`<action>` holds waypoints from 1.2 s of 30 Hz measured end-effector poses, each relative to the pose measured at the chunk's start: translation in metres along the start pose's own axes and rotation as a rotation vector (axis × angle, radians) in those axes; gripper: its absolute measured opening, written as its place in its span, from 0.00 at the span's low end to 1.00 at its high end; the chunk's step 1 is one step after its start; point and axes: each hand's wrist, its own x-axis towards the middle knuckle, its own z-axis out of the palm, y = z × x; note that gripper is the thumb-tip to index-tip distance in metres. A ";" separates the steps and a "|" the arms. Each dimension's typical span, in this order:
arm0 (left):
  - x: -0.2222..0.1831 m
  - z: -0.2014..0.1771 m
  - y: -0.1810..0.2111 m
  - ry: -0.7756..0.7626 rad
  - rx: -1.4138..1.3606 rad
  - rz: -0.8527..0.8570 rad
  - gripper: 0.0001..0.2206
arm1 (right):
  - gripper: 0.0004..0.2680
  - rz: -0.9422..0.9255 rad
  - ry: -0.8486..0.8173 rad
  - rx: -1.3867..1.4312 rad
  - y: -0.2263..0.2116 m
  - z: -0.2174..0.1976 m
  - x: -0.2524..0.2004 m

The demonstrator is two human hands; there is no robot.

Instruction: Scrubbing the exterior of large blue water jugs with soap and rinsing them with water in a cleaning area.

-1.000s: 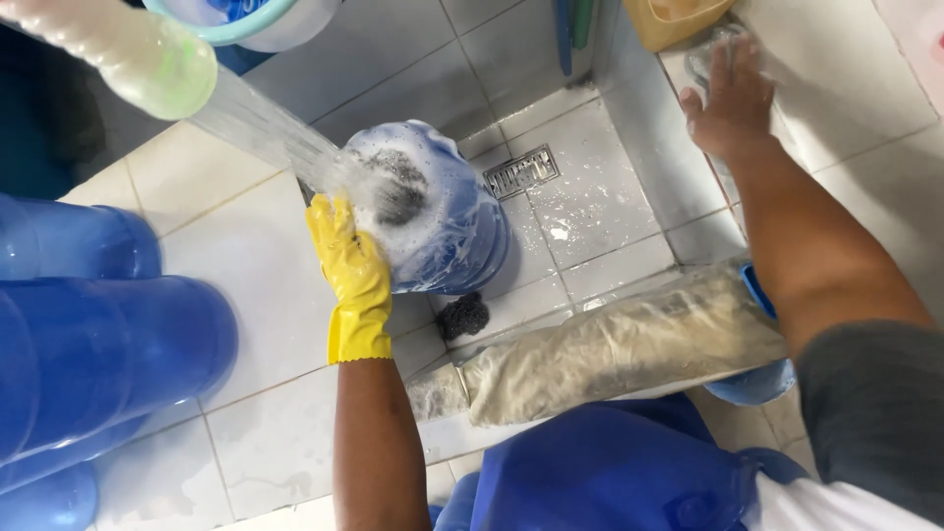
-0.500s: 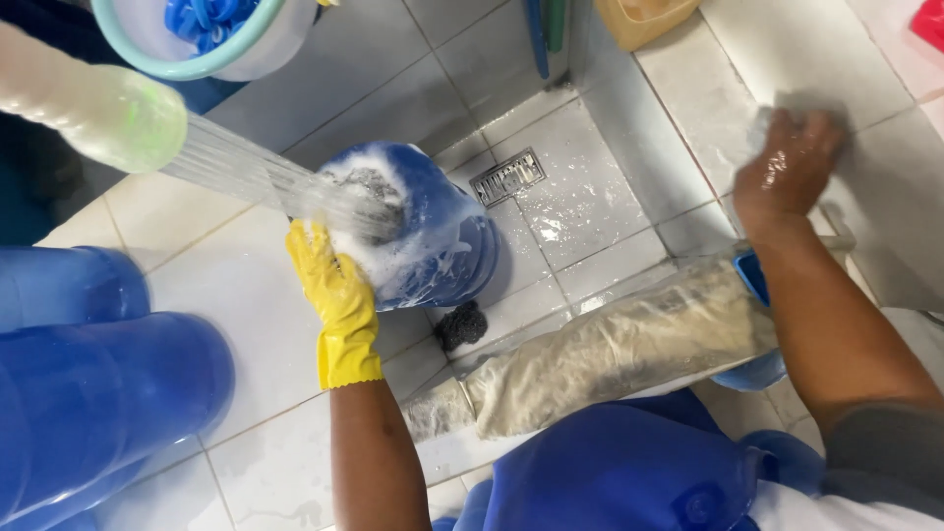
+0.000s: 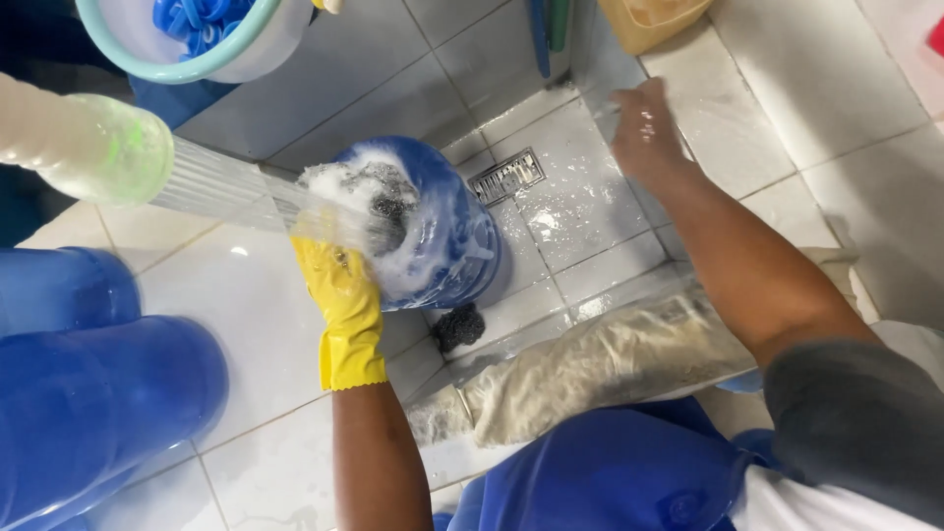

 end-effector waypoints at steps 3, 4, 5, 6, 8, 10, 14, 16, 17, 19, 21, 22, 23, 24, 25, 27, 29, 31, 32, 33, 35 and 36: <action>-0.008 -0.007 0.003 -0.030 0.037 -0.053 0.30 | 0.14 0.398 0.344 0.611 -0.019 -0.048 0.004; -0.011 -0.013 0.007 -0.059 0.092 -0.063 0.32 | 0.21 0.656 0.632 1.113 -0.021 -0.065 0.010; -0.013 -0.011 0.001 -0.056 0.090 -0.072 0.32 | 0.21 0.655 0.624 1.108 -0.028 -0.073 0.006; -0.017 -0.008 -0.004 -0.024 0.021 -0.098 0.29 | 0.16 0.607 0.619 0.675 -0.035 -0.081 0.001; -0.024 -0.010 -0.006 0.010 -0.040 -0.135 0.27 | 0.10 0.545 0.588 0.248 -0.019 -0.070 0.005; -0.026 -0.017 0.003 -0.017 -0.062 -0.171 0.28 | 0.07 0.322 0.806 0.172 0.028 -0.036 0.021; -0.035 -0.016 -0.007 0.005 -0.070 -0.107 0.29 | 0.13 -0.191 0.314 0.306 0.099 0.047 0.019; -0.030 -0.017 -0.012 0.019 -0.109 -0.085 0.25 | 0.12 -0.188 -0.156 -0.315 0.044 0.060 -0.010; -0.031 -0.021 -0.004 0.022 -0.105 -0.085 0.25 | 0.12 -0.191 -0.157 -0.311 0.040 0.056 -0.015; -0.036 -0.028 0.009 0.122 -0.409 -0.113 0.29 | 0.14 0.167 -0.135 -0.030 0.035 0.050 -0.030; -0.041 -0.023 -0.016 0.126 -0.251 -0.055 0.28 | 0.09 0.127 0.035 0.148 0.026 0.018 -0.039; -0.042 -0.019 -0.028 0.137 -0.097 0.006 0.27 | 0.04 0.079 0.209 0.323 0.021 0.001 -0.041; -0.042 -0.026 -0.020 0.142 -0.094 0.004 0.27 | 0.04 0.075 0.206 0.326 0.003 -0.026 -0.040; -0.043 -0.033 -0.012 0.093 -0.085 -0.078 0.29 | 0.05 -0.020 0.352 0.081 -0.015 -0.052 -0.039; -0.044 -0.037 -0.004 0.040 -0.080 -0.161 0.31 | 0.07 -0.119 0.490 -0.170 -0.032 -0.081 -0.040; -0.047 -0.037 -0.007 0.047 -0.072 -0.168 0.31 | 0.12 0.250 0.272 -0.392 -0.051 -0.098 -0.040; -0.048 -0.037 -0.005 0.054 -0.065 -0.175 0.30 | 0.17 0.610 0.032 -0.603 -0.044 -0.101 -0.041; -0.048 -0.039 0.001 0.062 -0.094 -0.204 0.31 | 0.27 0.523 0.020 -0.691 -0.010 -0.087 -0.046; -0.050 -0.037 -0.004 0.064 -0.090 -0.210 0.31 | 0.27 0.518 0.013 -0.691 -0.016 -0.083 -0.035; -0.052 -0.034 -0.008 0.074 -0.069 -0.189 0.31 | 0.26 0.594 0.000 -0.611 -0.021 -0.079 -0.023; -0.057 -0.032 -0.009 0.079 -0.049 -0.173 0.31 | 0.24 0.670 -0.018 -0.534 -0.019 -0.071 0.002; -0.060 -0.034 -0.006 0.087 -0.081 -0.151 0.31 | 0.24 0.628 -0.050 -0.587 -0.011 -0.065 0.016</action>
